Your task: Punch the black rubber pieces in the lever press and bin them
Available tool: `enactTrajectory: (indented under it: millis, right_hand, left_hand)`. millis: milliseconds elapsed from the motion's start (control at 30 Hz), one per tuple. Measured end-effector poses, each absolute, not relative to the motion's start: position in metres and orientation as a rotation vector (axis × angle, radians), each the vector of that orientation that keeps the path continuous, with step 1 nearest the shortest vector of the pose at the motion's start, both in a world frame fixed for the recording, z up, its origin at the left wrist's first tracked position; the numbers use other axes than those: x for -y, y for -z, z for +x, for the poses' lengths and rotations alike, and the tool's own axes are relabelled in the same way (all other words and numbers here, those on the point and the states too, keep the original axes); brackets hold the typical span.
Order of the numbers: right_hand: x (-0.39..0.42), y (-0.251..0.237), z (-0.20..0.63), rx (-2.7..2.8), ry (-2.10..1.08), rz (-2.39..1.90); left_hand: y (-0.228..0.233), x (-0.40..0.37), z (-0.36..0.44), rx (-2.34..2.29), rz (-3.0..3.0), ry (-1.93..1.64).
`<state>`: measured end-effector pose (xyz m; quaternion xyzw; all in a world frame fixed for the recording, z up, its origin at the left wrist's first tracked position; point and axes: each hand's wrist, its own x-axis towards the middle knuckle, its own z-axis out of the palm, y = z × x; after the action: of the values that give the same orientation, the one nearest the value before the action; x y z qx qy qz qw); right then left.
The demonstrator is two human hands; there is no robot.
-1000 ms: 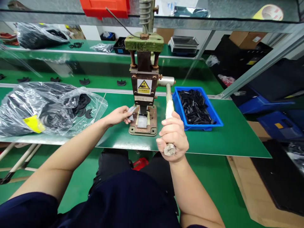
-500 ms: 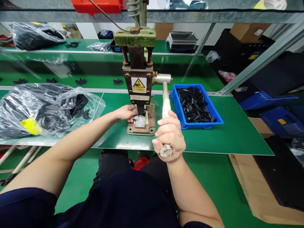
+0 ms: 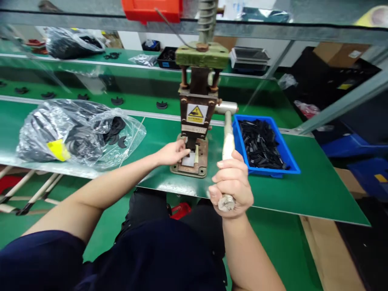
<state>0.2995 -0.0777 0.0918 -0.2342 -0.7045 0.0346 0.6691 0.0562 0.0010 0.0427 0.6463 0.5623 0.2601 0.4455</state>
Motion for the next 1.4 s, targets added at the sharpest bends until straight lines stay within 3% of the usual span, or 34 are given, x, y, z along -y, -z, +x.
enactTrajectory:
  millis: [133,233,367,500,667,1100,1400]
  right_hand:
    - [0.071,-0.089,0.298,1.543,-0.045,-0.499]
    - [0.068,-0.088,0.295,1.512,-0.054,-0.471]
    - [0.066,-0.088,0.293,1.483,-0.045,-0.449]
    - [0.067,-0.089,0.292,1.491,-0.050,-0.454]
    - [0.068,-0.090,0.293,1.504,-0.044,-0.457]
    - [0.069,-0.092,0.295,1.526,-0.044,-0.490]
    - [0.077,-0.096,0.292,1.565,-0.052,-0.527]
  left_hand:
    - [-0.034,0.026,0.010,-1.310,1.956,-0.729]
    - [-0.028,0.027,-0.068,-1.806,1.982,-0.763]
    - [-0.020,0.020,-0.179,-2.480,1.736,-0.522]
    - [-0.010,0.023,-0.235,-2.200,1.983,-0.182]
    - [-0.006,0.027,-0.253,-1.911,2.201,-0.032]
    - [-0.039,-0.004,-0.268,-1.855,2.424,0.376]
    - [-0.038,0.014,-0.253,-2.055,2.168,0.182]
